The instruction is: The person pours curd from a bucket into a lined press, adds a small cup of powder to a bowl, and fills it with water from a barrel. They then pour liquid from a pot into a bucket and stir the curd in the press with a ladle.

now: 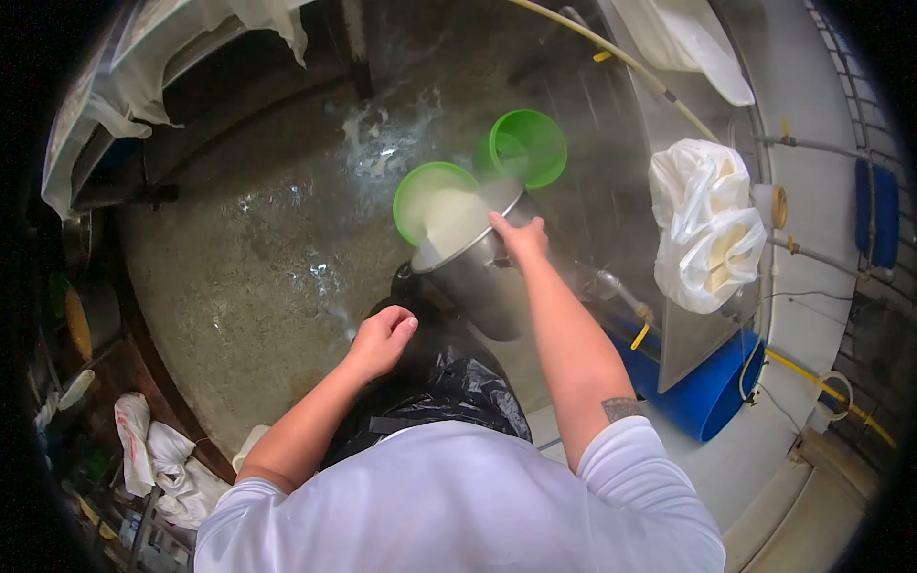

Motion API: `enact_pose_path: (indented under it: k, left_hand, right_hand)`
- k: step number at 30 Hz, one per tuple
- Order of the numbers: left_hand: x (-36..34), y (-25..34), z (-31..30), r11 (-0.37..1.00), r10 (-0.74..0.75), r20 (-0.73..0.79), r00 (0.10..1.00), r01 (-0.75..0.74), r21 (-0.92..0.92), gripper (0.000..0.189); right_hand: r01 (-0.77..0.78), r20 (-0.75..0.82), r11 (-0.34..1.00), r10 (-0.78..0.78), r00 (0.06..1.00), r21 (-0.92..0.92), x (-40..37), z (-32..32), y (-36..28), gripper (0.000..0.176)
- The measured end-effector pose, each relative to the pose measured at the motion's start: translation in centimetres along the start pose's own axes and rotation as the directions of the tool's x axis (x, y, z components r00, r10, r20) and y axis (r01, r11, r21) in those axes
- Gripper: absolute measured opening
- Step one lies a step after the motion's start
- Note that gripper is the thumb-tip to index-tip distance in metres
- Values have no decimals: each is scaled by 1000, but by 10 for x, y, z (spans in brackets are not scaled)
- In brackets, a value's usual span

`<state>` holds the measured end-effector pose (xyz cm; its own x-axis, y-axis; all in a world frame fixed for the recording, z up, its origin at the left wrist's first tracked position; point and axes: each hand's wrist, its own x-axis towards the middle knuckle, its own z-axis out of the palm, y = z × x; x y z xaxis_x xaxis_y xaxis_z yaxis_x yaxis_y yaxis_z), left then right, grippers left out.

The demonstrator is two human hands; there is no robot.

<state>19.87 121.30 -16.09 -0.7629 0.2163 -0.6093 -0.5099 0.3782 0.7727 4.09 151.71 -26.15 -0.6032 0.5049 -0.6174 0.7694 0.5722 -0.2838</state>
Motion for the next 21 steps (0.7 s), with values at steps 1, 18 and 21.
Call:
enact_pose_path:
  k: [1, 18, 21]
  left_hand:
    - [-1, -1, -1, 1000, 1, -2, 1000, -1, -2, 31]
    - [1, 7, 8, 999, 5, 56, 998, -7, 35, 32]
    - [2, 7, 9, 998, 18, 51, 999, -21, 60, 33]
  right_hand:
    - [-24, 16, 999, 24, 1000, 30, 0, -2, 6, 120]
    - [-144, 112, 972, 125, 986, 188, -27, -29, 37, 120]
    - [-172, 132, 967, 149, 980, 186, -29, -31, 39, 118]
